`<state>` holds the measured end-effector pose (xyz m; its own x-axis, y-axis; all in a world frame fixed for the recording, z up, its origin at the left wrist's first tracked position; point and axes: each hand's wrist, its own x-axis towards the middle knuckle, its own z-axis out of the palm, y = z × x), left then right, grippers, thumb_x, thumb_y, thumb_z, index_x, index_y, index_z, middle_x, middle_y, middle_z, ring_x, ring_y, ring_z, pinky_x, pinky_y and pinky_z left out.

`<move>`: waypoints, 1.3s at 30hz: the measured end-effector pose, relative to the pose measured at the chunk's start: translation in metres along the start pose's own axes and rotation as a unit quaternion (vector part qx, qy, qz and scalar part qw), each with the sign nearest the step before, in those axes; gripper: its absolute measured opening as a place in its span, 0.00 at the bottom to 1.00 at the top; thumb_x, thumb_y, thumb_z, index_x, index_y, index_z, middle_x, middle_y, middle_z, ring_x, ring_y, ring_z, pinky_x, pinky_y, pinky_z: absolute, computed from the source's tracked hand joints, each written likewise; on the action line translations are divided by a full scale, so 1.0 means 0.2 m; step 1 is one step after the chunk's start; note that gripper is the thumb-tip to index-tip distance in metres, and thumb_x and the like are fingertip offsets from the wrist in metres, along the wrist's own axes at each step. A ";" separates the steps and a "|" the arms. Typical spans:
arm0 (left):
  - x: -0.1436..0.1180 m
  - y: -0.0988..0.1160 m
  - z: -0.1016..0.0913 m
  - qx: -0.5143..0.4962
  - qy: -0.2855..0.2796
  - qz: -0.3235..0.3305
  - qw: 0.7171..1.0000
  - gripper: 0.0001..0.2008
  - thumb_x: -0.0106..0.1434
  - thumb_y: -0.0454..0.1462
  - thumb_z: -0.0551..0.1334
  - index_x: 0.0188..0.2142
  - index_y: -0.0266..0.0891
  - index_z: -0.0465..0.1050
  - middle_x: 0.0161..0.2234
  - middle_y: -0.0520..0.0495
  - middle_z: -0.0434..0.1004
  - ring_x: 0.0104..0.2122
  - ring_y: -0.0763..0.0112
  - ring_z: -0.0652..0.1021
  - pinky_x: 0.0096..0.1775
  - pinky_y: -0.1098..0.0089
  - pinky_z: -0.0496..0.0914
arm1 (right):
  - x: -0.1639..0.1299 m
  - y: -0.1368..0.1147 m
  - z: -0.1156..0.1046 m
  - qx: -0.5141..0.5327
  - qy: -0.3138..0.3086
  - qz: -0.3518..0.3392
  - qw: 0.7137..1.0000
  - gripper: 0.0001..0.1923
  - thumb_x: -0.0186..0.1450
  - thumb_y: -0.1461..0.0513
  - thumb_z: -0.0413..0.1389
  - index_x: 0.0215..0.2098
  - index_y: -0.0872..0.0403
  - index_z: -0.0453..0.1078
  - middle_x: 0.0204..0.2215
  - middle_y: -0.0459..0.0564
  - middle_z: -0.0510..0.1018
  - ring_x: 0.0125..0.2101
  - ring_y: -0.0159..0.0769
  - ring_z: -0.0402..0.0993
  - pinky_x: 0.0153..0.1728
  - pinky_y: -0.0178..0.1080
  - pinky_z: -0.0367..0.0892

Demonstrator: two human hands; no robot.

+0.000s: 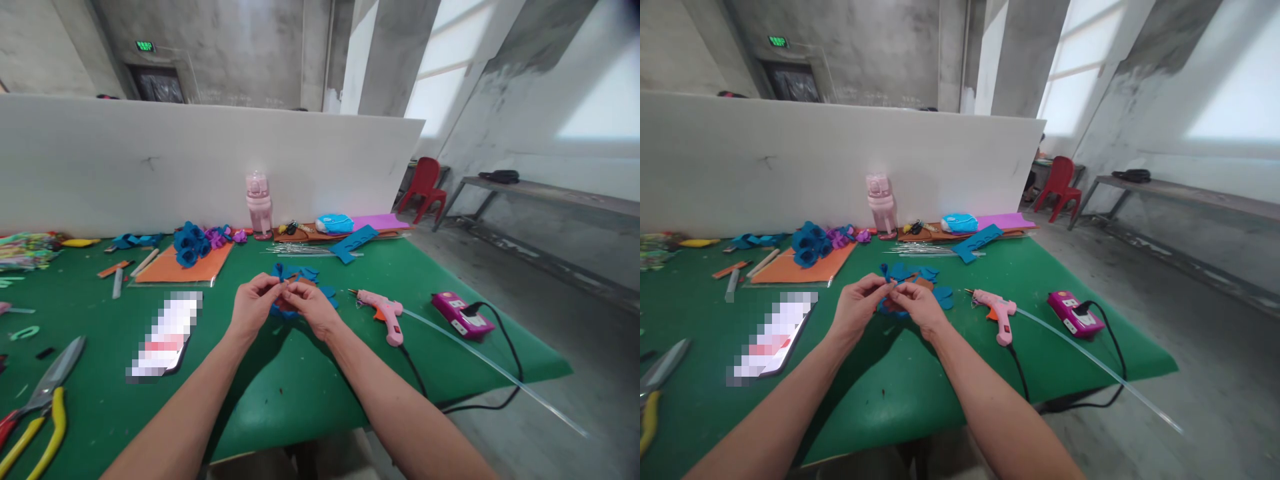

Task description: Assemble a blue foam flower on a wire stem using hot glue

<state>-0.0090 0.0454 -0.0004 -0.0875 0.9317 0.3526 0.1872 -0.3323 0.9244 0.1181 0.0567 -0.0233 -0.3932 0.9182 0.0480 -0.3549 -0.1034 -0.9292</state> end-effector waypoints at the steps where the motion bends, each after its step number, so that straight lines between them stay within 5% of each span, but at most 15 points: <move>1: 0.00 0.00 0.00 0.008 -0.005 0.005 1.000 0.08 0.50 0.41 0.62 0.23 0.37 0.73 0.24 0.52 0.67 0.24 0.76 0.68 0.26 0.76 0.63 | 0.00 0.00 0.00 0.001 -0.001 -0.002 1.000 0.14 0.48 0.53 0.62 0.24 0.56 0.68 0.22 0.43 0.74 0.23 0.25 0.69 0.32 0.32 0.64; 20: 0.01 0.02 0.00 0.017 -0.018 0.011 1.000 0.09 0.51 0.41 0.61 0.24 0.38 0.75 0.26 0.50 0.70 0.26 0.74 0.71 0.28 0.75 0.66 | 0.01 -0.02 -0.01 -0.116 0.037 -0.090 0.988 0.09 0.53 0.56 0.57 0.26 0.54 0.71 0.24 0.44 0.74 0.28 0.30 0.69 0.35 0.35 0.64; 25: 0.00 0.01 0.00 0.040 0.009 -0.032 0.999 0.09 0.51 0.42 0.61 0.24 0.38 0.74 0.19 0.52 0.70 0.20 0.76 0.69 0.24 0.75 0.64 | 0.01 -0.05 -0.02 -0.176 0.112 -0.117 0.971 0.12 0.53 0.56 0.57 0.34 0.52 0.71 0.29 0.46 0.75 0.28 0.32 0.68 0.32 0.35 0.65; 32: -0.02 -0.03 0.01 0.106 -0.032 0.037 0.993 0.09 0.54 0.39 0.58 0.26 0.39 0.75 0.22 0.50 0.73 0.23 0.73 0.72 0.28 0.74 0.66 | 0.00 -0.04 -0.02 -0.271 0.151 -0.214 0.926 0.09 0.51 0.56 0.60 0.28 0.52 0.73 0.29 0.47 0.73 0.26 0.31 0.66 0.29 0.35 0.63; 39: -0.02 -0.03 0.03 0.105 -0.039 0.044 0.993 0.08 0.53 0.38 0.58 0.26 0.39 0.74 0.23 0.50 0.73 0.23 0.73 0.72 0.28 0.74 0.66 | -0.02 -0.07 0.01 -0.274 0.165 -0.253 0.913 0.04 0.54 0.60 0.57 0.27 0.51 0.73 0.30 0.48 0.73 0.33 0.34 0.69 0.35 0.36 0.65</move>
<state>-0.0043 0.0442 -0.0084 0.0126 0.9113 0.4115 0.3922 -0.3830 0.8363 0.1225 0.0536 -0.0100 0.0120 0.8702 0.4926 0.0928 0.4895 -0.8670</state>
